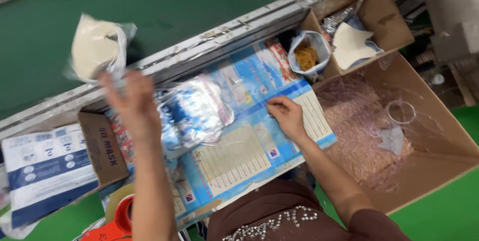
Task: Packing several face masks into a small plastic bag and sealing it.
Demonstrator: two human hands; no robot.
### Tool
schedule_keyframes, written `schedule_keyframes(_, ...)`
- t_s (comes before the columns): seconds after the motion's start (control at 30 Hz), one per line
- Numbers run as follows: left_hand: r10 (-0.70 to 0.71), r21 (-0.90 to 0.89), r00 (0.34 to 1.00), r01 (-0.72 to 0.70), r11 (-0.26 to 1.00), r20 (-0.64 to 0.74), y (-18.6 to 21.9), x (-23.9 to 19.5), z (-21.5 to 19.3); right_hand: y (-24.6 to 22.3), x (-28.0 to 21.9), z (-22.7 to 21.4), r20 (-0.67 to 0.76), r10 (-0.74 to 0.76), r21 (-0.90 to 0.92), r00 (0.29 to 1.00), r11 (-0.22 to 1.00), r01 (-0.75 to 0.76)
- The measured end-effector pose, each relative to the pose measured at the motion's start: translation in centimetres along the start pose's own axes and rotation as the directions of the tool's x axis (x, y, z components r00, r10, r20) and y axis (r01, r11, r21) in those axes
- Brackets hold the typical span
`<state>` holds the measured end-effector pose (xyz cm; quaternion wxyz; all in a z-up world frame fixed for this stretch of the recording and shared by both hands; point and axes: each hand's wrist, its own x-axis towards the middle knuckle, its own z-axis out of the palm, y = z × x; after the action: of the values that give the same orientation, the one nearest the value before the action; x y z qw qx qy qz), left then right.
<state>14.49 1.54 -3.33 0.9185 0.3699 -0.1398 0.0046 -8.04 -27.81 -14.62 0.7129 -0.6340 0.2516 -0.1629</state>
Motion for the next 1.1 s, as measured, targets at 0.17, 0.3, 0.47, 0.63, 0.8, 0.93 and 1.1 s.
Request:
schedule_keyframes(0.17,-0.484,0.493,0.874,0.403,0.771,0.043,-6.9,-7.7,2.9,-1.6,-1.2,1.0,0.018,-0.295,-0.294,0.955,0.912,0.287)
schedule_keyframes(0.3,-0.679,0.668,0.714,0.423,0.612,0.17,-10.2,-15.1,6.3,-1.6,-1.1,1.4,0.035,-0.371,-0.376,0.928,0.856,0.356)
schedule_keyframes(0.47,-0.493,0.744,0.788,0.068,0.665,0.368,-11.1,-17.8,7.4,-1.1,-1.4,1.7,-0.069,-0.231,-0.155,0.971,0.964,0.218)
schedule_keyframes(0.63,-0.531,0.669,0.76,0.174,0.722,0.375,-10.8,-17.7,6.3,-1.5,-1.6,2.0,-0.029,-0.341,-0.375,0.94,0.875,0.306)
schedule_keyframes(0.8,-0.542,0.635,0.731,0.194,0.748,0.415,-11.0,-17.4,5.8,-2.7,-1.8,2.8,-0.032,-0.392,-0.524,0.919,0.79,0.319)
schedule_keyframes(0.93,-0.569,0.633,0.695,0.21,0.745,0.44,-10.3,-16.8,6.0,-2.7,-1.7,2.9,-0.024,-0.406,-0.521,0.913,0.785,0.335)
schedule_keyframes(1.1,-0.568,0.643,0.688,0.189,0.742,0.452,-10.2,-16.2,6.6,-2.7,-1.5,2.8,-0.034,-0.433,-0.528,0.901,0.773,0.351)
